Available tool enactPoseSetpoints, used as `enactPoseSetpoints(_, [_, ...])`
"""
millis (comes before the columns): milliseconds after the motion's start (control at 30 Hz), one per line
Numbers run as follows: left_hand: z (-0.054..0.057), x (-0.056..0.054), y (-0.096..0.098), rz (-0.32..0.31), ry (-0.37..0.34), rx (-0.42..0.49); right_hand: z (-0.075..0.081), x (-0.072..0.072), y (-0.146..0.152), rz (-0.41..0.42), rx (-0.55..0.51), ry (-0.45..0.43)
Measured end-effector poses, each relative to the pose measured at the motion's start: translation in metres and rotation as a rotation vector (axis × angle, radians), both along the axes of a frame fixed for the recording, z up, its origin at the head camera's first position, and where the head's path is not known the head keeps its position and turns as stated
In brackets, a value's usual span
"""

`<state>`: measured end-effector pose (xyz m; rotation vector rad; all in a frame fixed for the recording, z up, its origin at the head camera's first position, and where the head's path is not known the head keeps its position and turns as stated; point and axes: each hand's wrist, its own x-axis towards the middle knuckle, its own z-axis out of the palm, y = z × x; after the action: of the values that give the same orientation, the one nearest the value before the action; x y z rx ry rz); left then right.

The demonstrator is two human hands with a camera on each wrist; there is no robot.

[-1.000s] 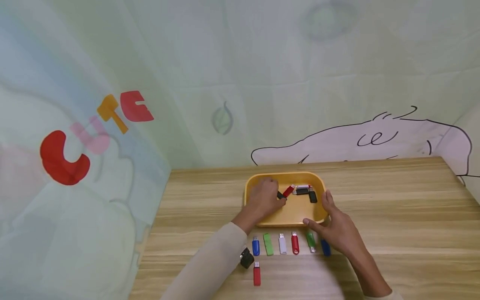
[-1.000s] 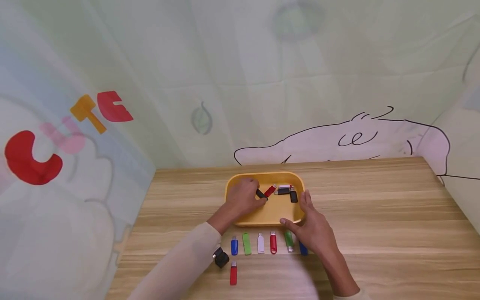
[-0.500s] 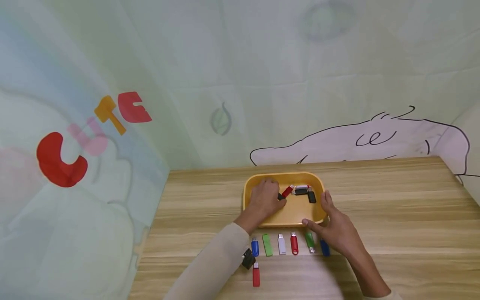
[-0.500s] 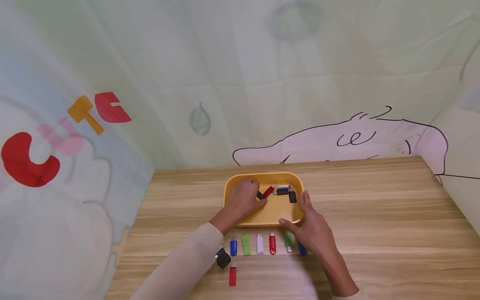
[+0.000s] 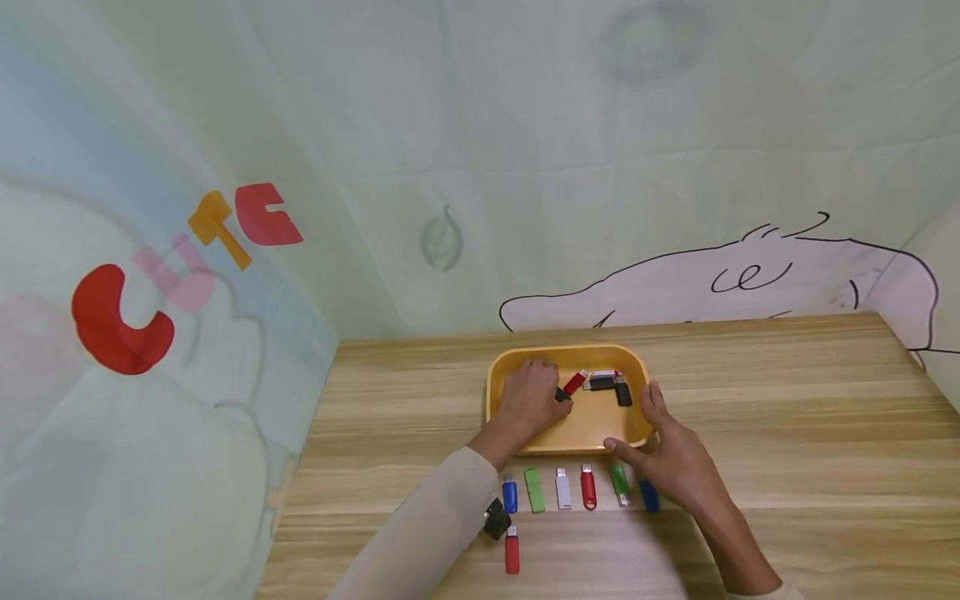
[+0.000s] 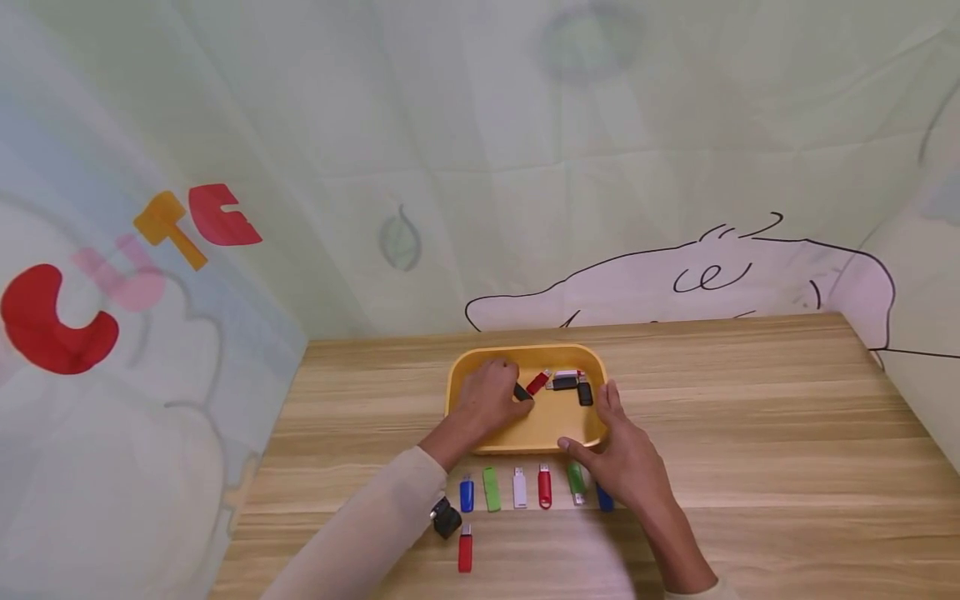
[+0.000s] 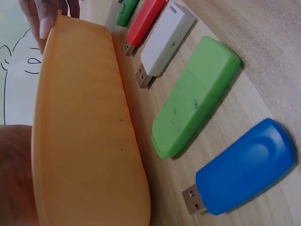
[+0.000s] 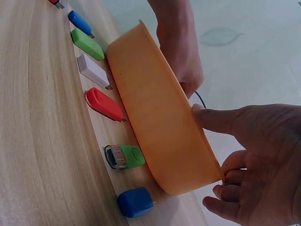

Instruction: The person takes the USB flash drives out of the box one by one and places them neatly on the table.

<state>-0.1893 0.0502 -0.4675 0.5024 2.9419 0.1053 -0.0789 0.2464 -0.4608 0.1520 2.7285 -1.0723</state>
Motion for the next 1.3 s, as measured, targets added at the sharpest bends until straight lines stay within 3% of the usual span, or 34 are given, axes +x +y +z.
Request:
enactPoseSetpoints(500, [0.022,0.01,-0.008,0.001,-0.006,0.055,0.002,-0.001,-0.001,0.003,-0.006,-0.005])
enactPoseSetpoints(1000, [0.05,0.039,-0.032,-0.079,0.031,0.127,0.002,0.0,0.0,-0.001,-0.015,-0.015])
enactPoseSetpoints(1300, [0.069,0.061,-0.042,-0.108,0.013,0.183,0.001,-0.001,-0.001,-0.007,-0.023,-0.023])
